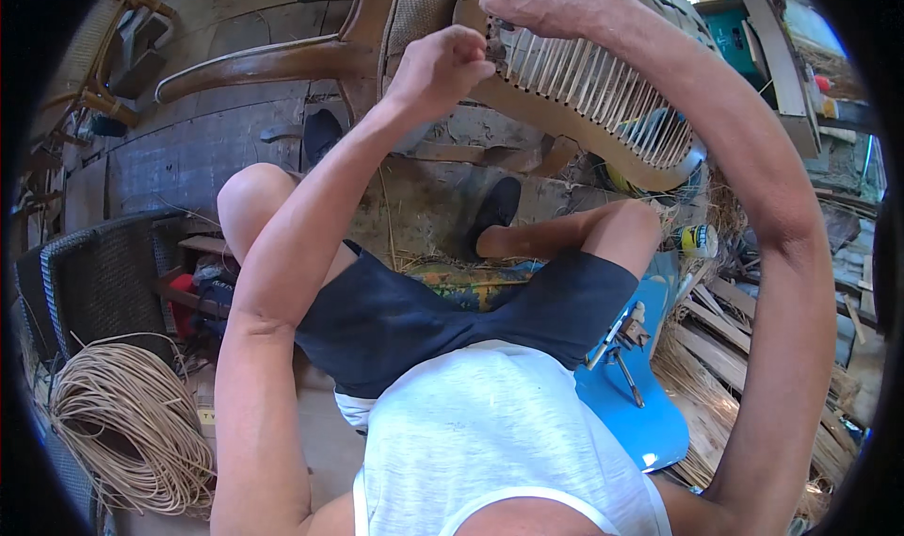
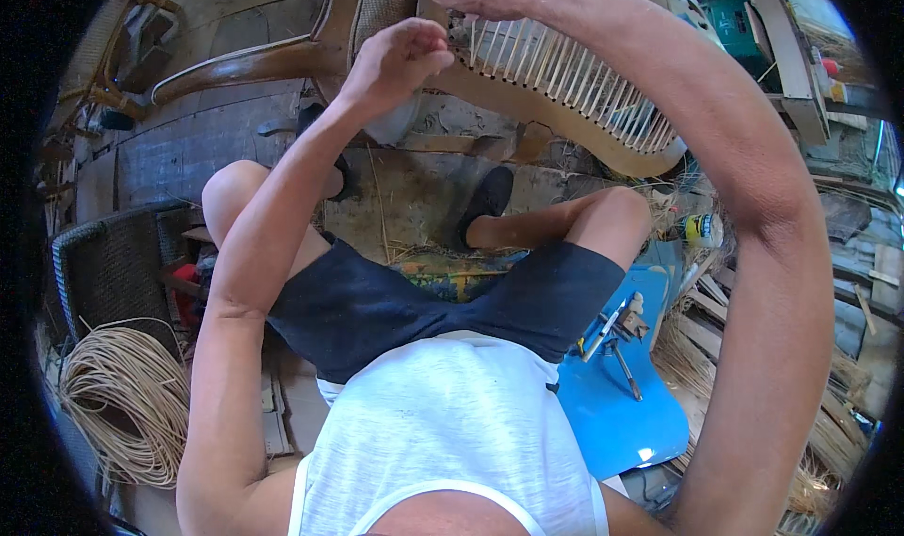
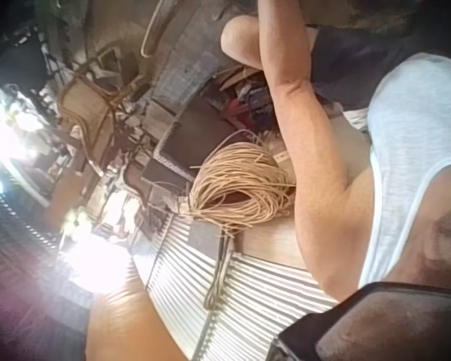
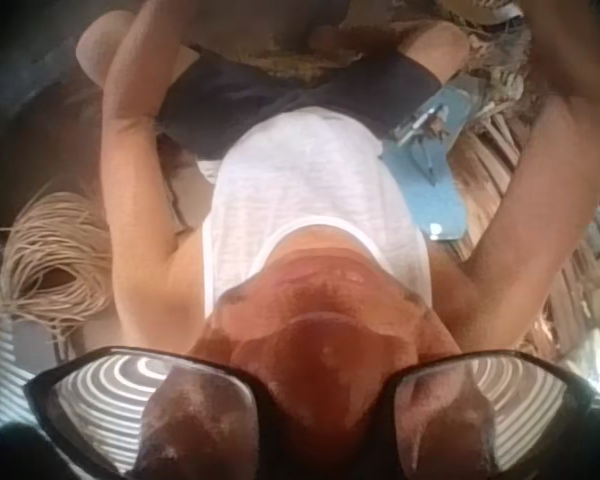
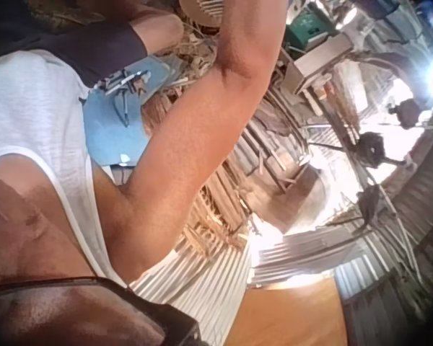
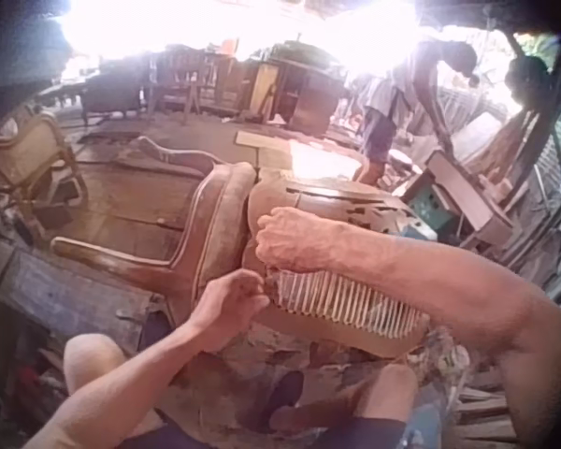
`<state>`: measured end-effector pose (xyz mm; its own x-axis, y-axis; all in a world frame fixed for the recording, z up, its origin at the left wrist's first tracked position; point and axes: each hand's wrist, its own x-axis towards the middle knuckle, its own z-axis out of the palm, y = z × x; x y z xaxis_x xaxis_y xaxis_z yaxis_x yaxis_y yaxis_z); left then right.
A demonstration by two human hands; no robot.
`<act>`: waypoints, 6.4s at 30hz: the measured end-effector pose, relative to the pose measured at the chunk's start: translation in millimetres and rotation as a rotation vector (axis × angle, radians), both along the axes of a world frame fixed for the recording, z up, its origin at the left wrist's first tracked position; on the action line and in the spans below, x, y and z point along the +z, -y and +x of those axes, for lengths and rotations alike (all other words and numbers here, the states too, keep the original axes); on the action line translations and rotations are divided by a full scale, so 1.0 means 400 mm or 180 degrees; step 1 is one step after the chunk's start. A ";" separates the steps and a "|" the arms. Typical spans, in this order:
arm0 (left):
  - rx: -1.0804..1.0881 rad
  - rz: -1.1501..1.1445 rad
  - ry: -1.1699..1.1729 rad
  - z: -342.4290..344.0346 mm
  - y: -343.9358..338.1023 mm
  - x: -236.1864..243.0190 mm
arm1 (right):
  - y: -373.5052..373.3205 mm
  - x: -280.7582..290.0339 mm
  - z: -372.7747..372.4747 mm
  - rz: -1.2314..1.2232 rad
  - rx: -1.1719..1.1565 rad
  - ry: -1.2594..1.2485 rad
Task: Repairing the cane or wicker backing of a wooden chair using hand tools and replacement weaving strips.
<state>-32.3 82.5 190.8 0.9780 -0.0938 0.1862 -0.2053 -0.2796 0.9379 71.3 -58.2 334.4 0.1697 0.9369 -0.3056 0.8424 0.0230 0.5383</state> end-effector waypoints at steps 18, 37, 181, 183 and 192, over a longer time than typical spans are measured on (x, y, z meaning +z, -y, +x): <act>-0.0678 -0.0393 -0.1038 0.150 0.059 0.066 | 0.156 0.226 -0.042 0.3723 -0.2532 -0.1910; -0.0550 -0.0642 -0.1182 0.149 0.054 0.072 | 0.245 -0.190 -0.247 0.4959 -0.3267 -0.3679; -0.1965 -0.2049 -0.2392 -0.363 0.656 0.080 | 1.193 -0.103 -0.723 0.5421 -0.5039 -0.1540; -0.2024 -0.2485 -0.2919 -0.331 0.760 0.070 | 1.058 -0.124 -0.783 0.5580 -0.5446 -0.1724; -0.2298 -0.2606 -0.3713 -0.211 1.051 -0.134 | 0.966 -0.230 -0.900 0.3572 -0.4941 -0.2749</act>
<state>-116.8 -337.9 137.0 0.4115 -0.8341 -0.3674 0.8388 0.1889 0.5106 -288.7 -444.5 242.4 0.9671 -0.0071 -0.2543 -0.1710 -0.7584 -0.6290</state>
